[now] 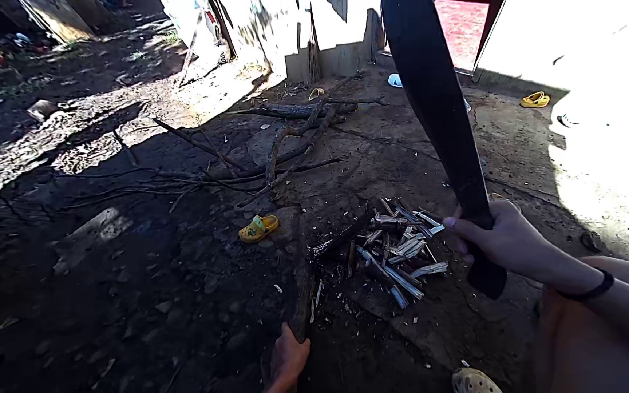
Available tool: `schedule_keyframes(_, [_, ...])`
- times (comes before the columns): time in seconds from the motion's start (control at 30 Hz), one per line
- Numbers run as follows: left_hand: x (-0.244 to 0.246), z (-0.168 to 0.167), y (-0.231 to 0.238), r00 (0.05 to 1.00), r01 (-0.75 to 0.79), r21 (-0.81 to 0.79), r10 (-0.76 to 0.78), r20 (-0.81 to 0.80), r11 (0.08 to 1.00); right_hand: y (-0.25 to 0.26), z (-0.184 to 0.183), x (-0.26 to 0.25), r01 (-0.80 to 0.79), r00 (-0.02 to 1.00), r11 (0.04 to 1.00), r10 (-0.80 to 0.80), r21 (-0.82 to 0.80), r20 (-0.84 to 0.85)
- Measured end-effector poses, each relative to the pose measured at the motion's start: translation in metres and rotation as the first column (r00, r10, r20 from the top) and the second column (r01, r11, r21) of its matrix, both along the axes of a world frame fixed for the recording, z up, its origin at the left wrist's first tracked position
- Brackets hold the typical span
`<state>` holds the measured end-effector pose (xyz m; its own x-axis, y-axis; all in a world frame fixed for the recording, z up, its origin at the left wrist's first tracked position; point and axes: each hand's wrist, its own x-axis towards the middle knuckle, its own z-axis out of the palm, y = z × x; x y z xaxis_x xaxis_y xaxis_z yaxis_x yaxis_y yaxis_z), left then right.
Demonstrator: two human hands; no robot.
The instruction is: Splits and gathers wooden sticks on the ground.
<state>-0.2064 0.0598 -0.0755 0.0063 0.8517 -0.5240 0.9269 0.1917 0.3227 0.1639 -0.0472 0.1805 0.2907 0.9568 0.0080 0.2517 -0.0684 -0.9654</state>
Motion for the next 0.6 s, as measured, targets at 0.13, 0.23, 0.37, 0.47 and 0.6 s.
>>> schedule_keyframes(0.13, [0.001, -0.004, 0.003, 1.000, 0.031, -0.018, -0.031, -0.004, 0.999, 0.064, -0.030, -0.050, -0.068, 0.960, 0.984, 0.110, 0.167, -0.256])
schedule_keyframes(0.23, [0.001, -0.005, 0.003, 1.000, 0.021, -0.026, -0.021, 0.005, 0.999, 0.096, -0.098, -0.107, 0.045, 0.958, 0.995, -0.069, -0.092, -0.277])
schedule_keyframes(0.37, [0.000, -0.008, 0.000, 0.999, 0.010, -0.027, -0.010, 0.034, 1.000, 0.105, -0.218, -0.143, 0.078, 0.997, 0.724, -0.062, -0.686, 0.048])
schedule_keyframes(0.47, [0.002, -0.007, -0.003, 1.000, 0.000, -0.028, 0.001, 0.023, 1.000, 0.101, -0.239, -0.149, 0.077, 0.997, 0.647, -0.059, -0.759, 0.052])
schedule_keyframes(0.6, [0.009, -0.006, -0.008, 1.000, -0.007, -0.074, 0.007, -0.011, 0.997, 0.088, -0.239, -0.147, 0.123, 0.992, 0.659, -0.077, -0.742, 0.096])
